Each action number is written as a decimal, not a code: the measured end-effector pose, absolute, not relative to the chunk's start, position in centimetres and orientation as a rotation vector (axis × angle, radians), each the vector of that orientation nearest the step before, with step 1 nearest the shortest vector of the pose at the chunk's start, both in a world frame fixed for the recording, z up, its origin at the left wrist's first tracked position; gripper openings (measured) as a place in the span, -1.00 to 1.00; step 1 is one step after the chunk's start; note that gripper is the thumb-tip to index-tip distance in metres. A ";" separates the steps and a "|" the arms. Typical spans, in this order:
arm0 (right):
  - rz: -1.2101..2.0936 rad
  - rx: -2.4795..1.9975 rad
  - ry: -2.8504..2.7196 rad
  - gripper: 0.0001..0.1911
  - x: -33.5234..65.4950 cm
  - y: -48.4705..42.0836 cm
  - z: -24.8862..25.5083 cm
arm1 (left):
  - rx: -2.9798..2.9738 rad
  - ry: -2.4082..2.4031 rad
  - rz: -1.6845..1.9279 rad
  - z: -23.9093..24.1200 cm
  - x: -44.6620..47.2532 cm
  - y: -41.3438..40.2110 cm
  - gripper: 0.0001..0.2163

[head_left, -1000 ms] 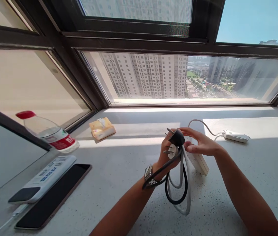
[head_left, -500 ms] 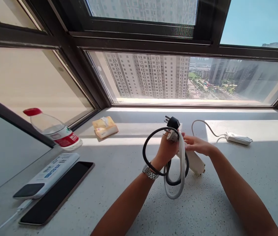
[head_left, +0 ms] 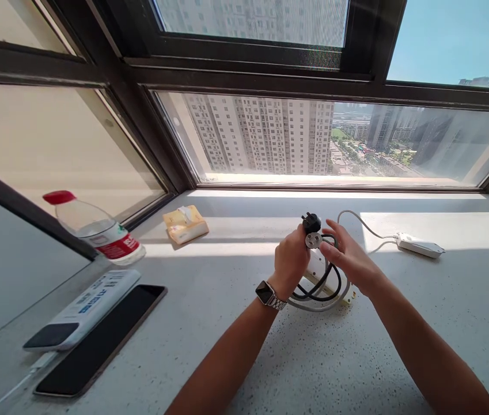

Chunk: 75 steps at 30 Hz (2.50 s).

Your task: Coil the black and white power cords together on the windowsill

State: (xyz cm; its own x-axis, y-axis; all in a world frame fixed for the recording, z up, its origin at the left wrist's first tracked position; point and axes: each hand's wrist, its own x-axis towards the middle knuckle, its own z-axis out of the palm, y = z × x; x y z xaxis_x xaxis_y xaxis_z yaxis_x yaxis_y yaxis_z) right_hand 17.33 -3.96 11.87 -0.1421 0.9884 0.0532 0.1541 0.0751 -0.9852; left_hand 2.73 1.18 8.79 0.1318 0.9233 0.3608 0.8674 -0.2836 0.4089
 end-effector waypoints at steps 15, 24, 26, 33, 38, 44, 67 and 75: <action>1.500 -1.116 -1.631 -0.62 19.7 0.1 9.8 | 1.781 1.141 1.077 8.5 1.1 3.1 -0.90; 1.379 -1.122 -1.486 -0.88 19.5 0.3 9.2 | 1.627 0.898 1.000 9.7 1.0 2.4 -0.73; 1.322 -1.126 -1.525 -0.83 19.6 0.5 9.1 | 1.620 0.884 0.975 9.6 1.1 2.3 -0.74; 0.984 -1.105 -1.708 -0.19 20.9 -0.2 10.7 | 1.878 1.050 1.068 8.7 2.1 2.1 -0.90; 0.766 -1.091 -1.914 0.05 20.4 -3.0 13.1 | 2.104 1.126 0.914 9.7 2.9 0.2 -0.78; 0.744 -1.199 -2.074 -0.22 21.5 -3.7 14.1 | 2.253 1.089 0.735 10.3 3.0 -1.0 -0.77; 0.411 -1.182 -1.674 -0.49 22.6 -0.9 12.4 | 1.676 0.608 0.701 9.8 2.4 0.6 -0.32; 0.277 -1.026 -1.604 -0.44 22.9 -1.0 12.3 | 1.777 0.588 0.704 10.0 2.1 1.0 -0.56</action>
